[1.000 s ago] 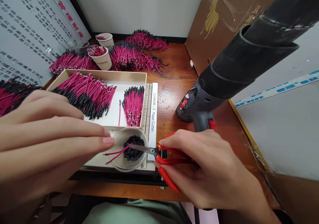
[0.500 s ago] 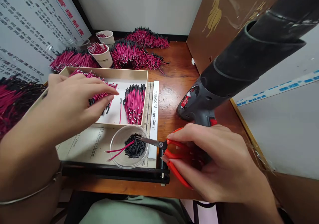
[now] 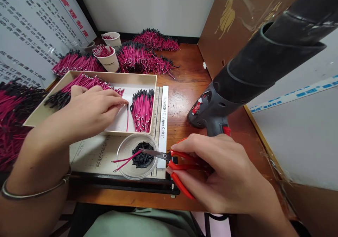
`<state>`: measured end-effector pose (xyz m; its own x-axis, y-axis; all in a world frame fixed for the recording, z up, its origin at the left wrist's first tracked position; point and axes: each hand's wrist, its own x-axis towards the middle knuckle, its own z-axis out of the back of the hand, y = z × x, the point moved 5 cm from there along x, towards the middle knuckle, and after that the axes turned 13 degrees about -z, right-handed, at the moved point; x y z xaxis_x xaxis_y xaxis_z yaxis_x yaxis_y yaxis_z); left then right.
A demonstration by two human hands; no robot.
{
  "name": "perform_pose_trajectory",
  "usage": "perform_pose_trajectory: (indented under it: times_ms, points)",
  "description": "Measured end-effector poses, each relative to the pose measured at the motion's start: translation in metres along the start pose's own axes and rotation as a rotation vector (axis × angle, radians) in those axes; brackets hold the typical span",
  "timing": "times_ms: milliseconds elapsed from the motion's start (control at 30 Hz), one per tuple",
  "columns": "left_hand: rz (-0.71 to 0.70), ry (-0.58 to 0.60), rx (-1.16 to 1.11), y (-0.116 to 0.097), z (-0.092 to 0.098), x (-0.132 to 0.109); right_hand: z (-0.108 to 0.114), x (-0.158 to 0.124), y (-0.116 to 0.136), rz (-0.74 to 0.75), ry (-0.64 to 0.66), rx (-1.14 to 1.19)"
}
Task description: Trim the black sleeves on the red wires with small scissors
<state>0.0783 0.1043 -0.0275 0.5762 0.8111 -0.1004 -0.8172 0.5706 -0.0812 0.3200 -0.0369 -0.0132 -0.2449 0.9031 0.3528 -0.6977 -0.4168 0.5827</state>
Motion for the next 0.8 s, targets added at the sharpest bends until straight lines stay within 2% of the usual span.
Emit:
perform_pose_trajectory:
  times_ms: [100,200,400,467,633,800]
  points:
    - [0.021,-0.1,-0.092,0.0,0.005,-0.005,-0.001,0.0,-0.001,-0.009,0.0,0.003]
    - [-0.034,-0.227,-0.255,-0.002,0.011,-0.013,0.0,0.002,0.0,-0.008,-0.005,-0.012]
    - [-0.198,-0.636,-0.476,-0.022,0.028,-0.047,0.0,0.005,0.003,0.01,-0.045,0.0]
    - [-0.251,-0.73,-0.517,-0.029,0.032,-0.06,-0.001,0.004,0.003,-0.012,-0.077,0.002]
    - [-0.414,-0.724,-0.577,-0.039,0.035,-0.076,-0.006,0.001,0.005,-0.029,-0.09,0.026]
    - [-0.458,-0.72,-0.65,-0.039,0.031,-0.072,-0.006,0.003,0.006,-0.029,-0.089,0.049]
